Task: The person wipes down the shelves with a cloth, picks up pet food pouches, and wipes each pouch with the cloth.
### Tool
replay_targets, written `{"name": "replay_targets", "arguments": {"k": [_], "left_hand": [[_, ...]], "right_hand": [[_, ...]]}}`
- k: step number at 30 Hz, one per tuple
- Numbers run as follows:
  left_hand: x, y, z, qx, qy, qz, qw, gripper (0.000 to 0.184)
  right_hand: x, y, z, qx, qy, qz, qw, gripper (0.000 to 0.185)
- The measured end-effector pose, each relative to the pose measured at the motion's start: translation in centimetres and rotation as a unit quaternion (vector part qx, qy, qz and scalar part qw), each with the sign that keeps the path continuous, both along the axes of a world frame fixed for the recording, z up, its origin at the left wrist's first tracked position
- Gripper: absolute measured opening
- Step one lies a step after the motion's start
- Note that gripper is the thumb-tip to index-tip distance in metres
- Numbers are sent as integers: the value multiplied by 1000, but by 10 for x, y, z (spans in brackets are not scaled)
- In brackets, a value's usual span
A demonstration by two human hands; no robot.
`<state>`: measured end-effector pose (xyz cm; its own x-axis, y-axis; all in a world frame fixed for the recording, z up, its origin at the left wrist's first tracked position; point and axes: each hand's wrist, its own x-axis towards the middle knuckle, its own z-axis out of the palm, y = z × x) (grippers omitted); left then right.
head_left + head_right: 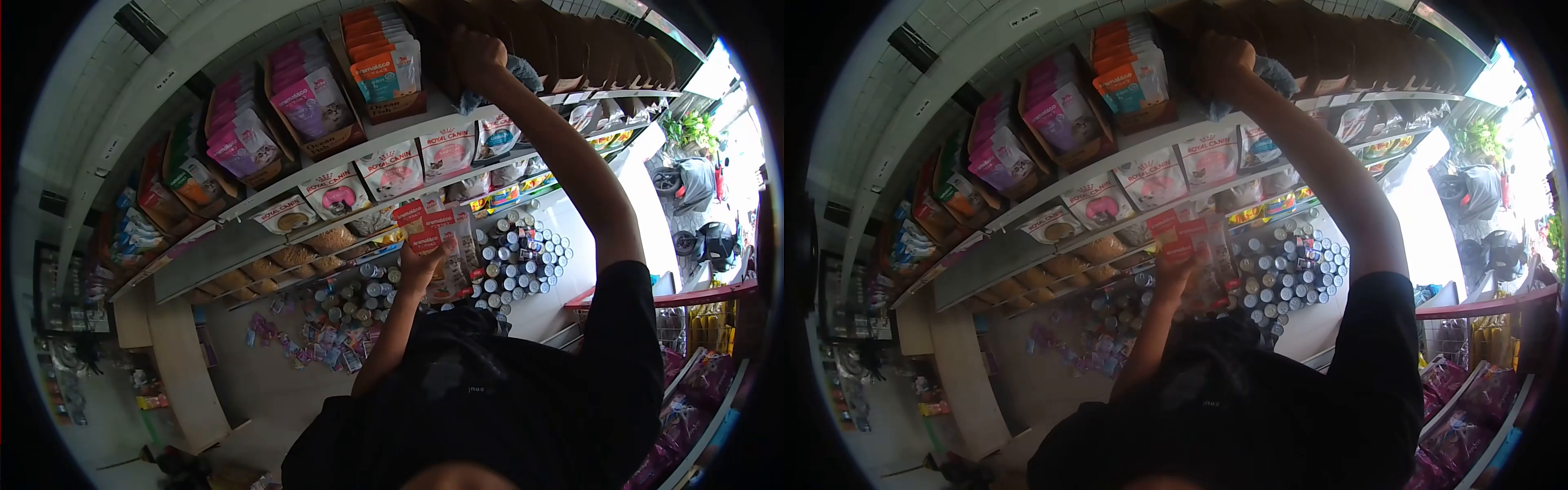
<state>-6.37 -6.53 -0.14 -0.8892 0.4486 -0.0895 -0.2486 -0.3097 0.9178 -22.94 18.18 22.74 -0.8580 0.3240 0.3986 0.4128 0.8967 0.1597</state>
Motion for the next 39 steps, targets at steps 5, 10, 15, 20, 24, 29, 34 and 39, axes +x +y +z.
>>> {"name": "replay_targets", "arguments": {"k": [5,10,15,20,24,29,34,39], "left_hand": [[1,4,11,-2,-9,7,1000,37],[3,7,10,-11,-22,0,1000,36],[0,7,-2,-12,-20,-14,1000,40],[-1,4,1,0,-11,-5,1000,39],[-1,-2,8,2,2,7,1000,37],[-1,-8,15,-18,-11,48,999,31],[-1,-11,6,-25,-22,46,998,32],[1,-7,9,-34,-24,39,998,31]], "right_hand": [[5,-1,-14,-46,-45,47,997,19],[5,-19,14,-37,-18,62,997,20],[7,-35,71,-23,34,69,997,24],[-47,-11,92,6,-136,70,988,53],[-40,-15,92,-25,-72,94,993,45],[-37,-13,92,-52,-10,124,991,42],[-59,31,80,-31,-63,248,966,40],[-29,17,76,-72,-56,241,966,46]]}}
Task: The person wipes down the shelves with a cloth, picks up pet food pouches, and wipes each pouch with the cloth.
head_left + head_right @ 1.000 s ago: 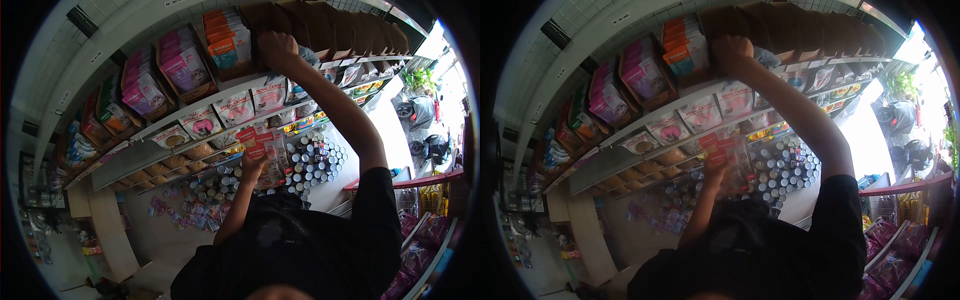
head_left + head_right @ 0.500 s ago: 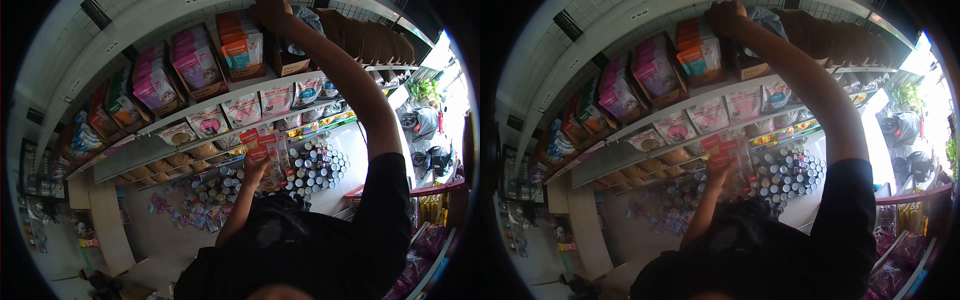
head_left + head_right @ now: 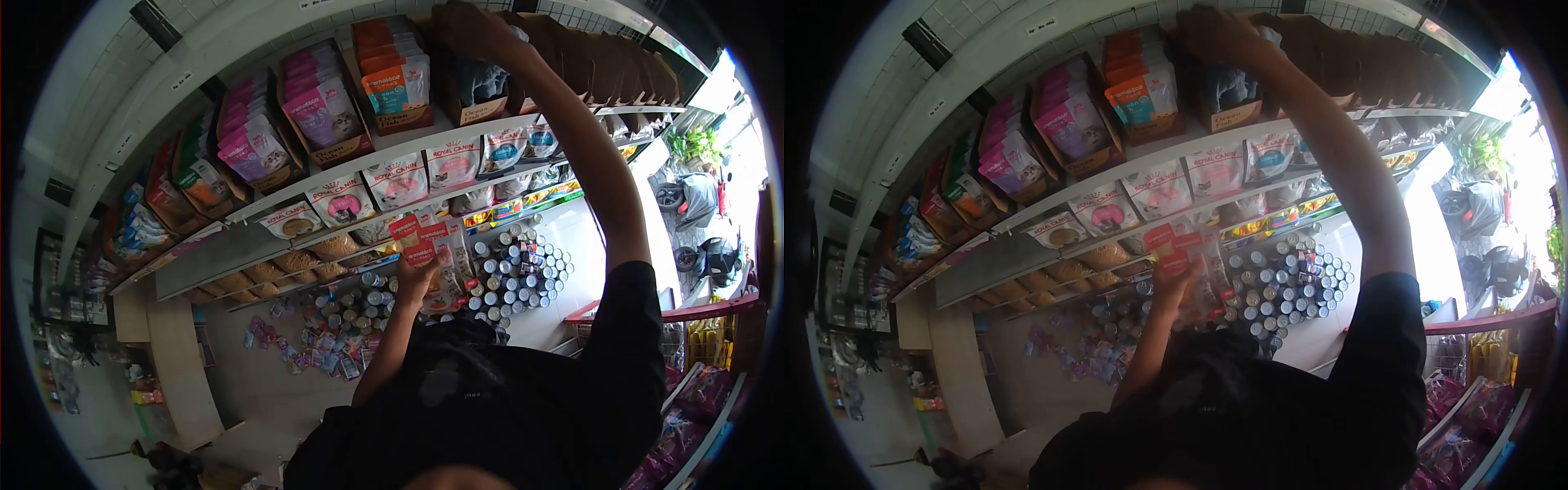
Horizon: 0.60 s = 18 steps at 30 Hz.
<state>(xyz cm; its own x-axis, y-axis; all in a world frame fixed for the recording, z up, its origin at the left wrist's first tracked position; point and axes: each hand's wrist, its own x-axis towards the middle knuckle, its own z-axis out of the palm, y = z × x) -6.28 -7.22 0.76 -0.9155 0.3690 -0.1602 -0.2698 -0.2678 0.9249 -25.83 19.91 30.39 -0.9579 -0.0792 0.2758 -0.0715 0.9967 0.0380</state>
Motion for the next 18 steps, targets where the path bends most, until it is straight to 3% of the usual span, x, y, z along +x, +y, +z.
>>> {"name": "replay_targets", "arguments": {"k": [1,2,3,4,6,7,9,14,18], "left_hand": [[0,1,-1,1,4,2,1000,31],[1,1,-2,1,6,4,1000,31],[4,0,-4,1,6,6,1000,30],[5,0,-5,2,7,10,1000,30],[2,3,-3,5,1,14,1000,30],[4,1,-2,0,-6,13,1000,30],[3,-3,-1,-12,-15,5,1000,30],[0,-3,-5,-10,-22,23,999,31],[-1,-5,-13,-16,-24,15,999,36]], "right_hand": [[18,-5,8,-26,36,-58,997,59],[35,-3,11,-27,36,-58,997,59],[53,5,11,26,63,-20,997,35],[67,7,9,80,90,20,993,26],[81,-1,6,13,-151,-42,988,25],[78,4,-8,12,-155,-40,987,25],[65,21,-49,-23,-90,30,995,28],[52,27,-68,-106,23,-48,993,33],[41,14,-48,-88,-72,-24,993,33]]}}
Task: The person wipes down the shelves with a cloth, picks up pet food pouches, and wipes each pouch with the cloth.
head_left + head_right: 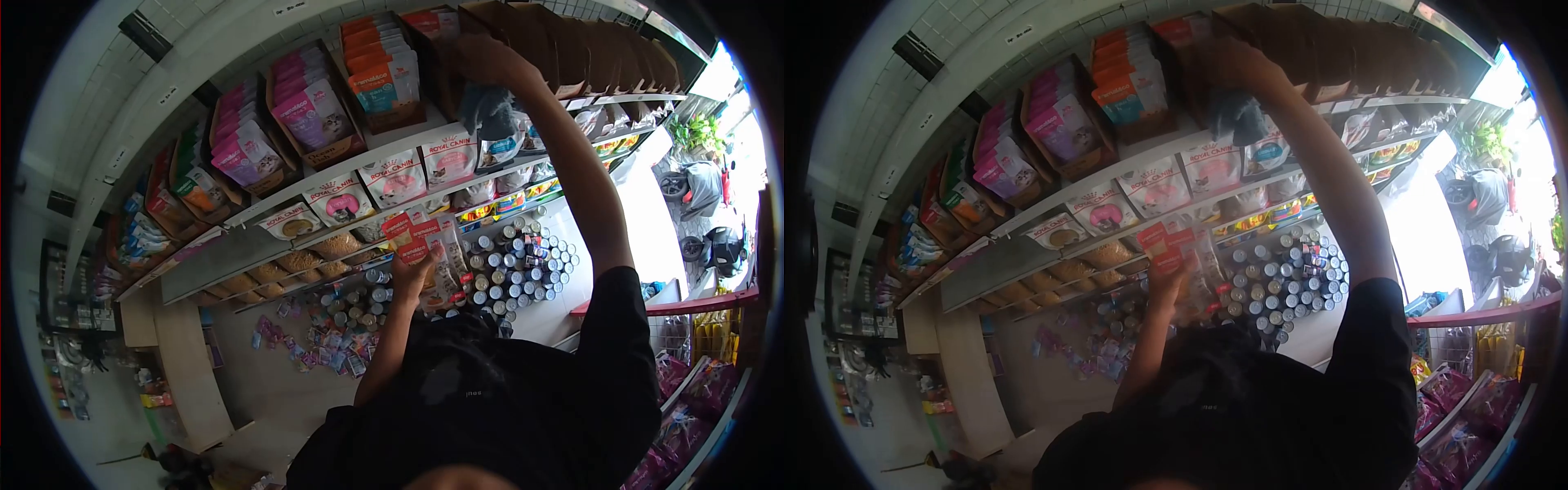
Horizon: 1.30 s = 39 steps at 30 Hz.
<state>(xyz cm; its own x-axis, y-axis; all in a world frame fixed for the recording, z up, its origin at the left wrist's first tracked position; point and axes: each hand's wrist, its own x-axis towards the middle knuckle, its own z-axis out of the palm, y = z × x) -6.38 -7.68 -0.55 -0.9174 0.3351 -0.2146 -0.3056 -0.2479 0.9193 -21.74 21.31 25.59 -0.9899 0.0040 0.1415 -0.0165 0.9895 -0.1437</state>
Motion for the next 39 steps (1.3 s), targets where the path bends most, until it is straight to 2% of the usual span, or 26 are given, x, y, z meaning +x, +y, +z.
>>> {"name": "replay_targets", "arguments": {"k": [1,9,17,19,21,27,32,37,39], "left_hand": [[-1,1,0,0,1,-1,1000,38],[4,4,8,-6,6,2,1000,37],[9,2,1,-35,11,-5,999,37],[8,3,-2,-24,3,-10,1000,37],[8,3,-4,-15,-3,-17,1000,36],[13,8,7,-22,-24,-22,999,36],[20,13,5,-11,-15,-29,999,36],[25,11,6,-11,-6,-20,1000,32],[21,10,2,-3,-7,-27,1000,34]], "right_hand": [[0,-1,4,7,-30,13,999,33],[15,16,2,-23,-18,82,996,31],[33,4,-34,-65,-31,171,983,38],[50,-20,-49,-41,2,26,999,42],[61,-39,-59,-18,34,-121,992,46],[62,-48,-64,-64,69,-154,984,52],[51,-47,-70,-75,83,-140,984,54],[59,-54,-64,-83,110,-129,982,48],[71,-70,-64,-129,178,-73,973,44]]}}
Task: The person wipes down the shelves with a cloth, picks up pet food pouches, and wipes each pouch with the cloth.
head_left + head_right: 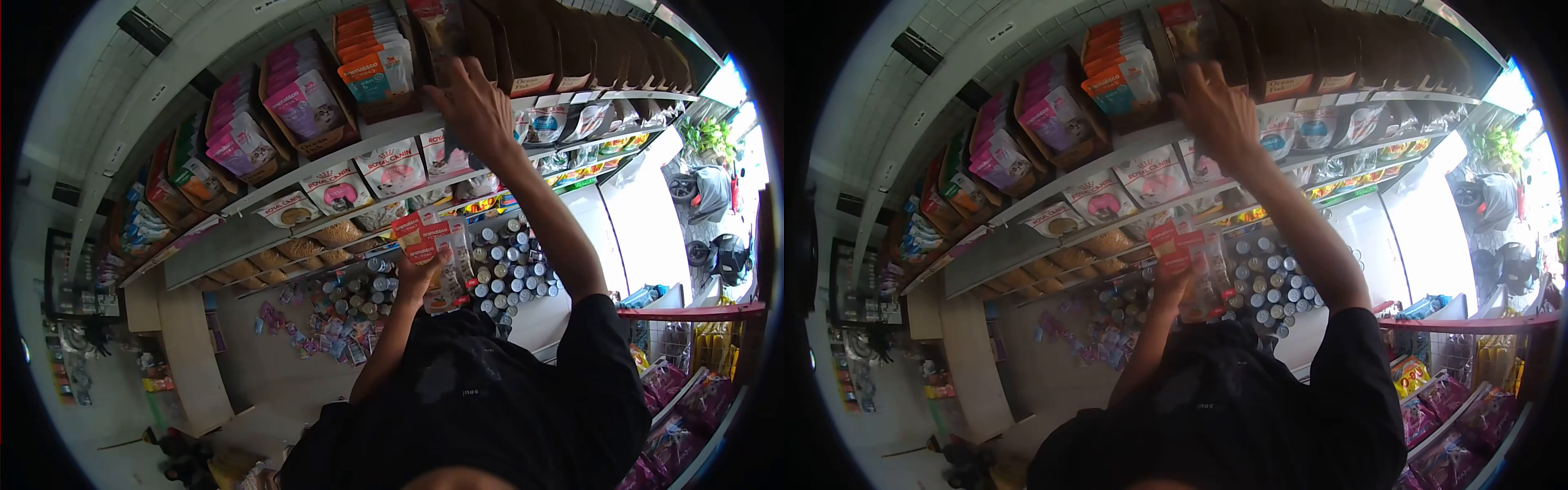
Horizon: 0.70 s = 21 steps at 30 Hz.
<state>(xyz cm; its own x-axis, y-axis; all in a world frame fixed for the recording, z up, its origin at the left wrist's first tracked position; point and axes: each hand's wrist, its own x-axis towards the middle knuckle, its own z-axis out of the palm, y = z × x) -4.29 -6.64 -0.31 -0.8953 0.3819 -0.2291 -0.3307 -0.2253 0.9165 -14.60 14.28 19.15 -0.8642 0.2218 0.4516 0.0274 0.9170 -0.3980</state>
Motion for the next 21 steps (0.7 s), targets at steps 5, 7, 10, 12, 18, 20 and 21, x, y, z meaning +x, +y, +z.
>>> {"name": "replay_targets", "arguments": {"k": [5,7,10,12,18,20,21], "left_hand": [[0,0,-2,-11,1,11,1000,34],[-4,1,1,-28,12,15,999,33],[-5,1,5,-23,7,25,999,34],[-1,2,4,-17,-9,41,999,36],[2,1,-10,0,-30,40,999,38],[2,-2,-10,12,-29,28,999,38],[1,-5,-9,17,-27,22,999,38]], "right_hand": [[-7,-32,-20,-52,54,84,994,50],[-16,-40,-30,-70,40,103,991,62],[-19,-48,-26,-72,43,17,996,78],[-19,-54,-27,-74,36,-62,995,95],[-46,-81,-2,-125,32,-110,985,132],[-44,-101,16,-153,60,-140,976,116],[-42,-110,24,-168,76,-154,971,108]]}}
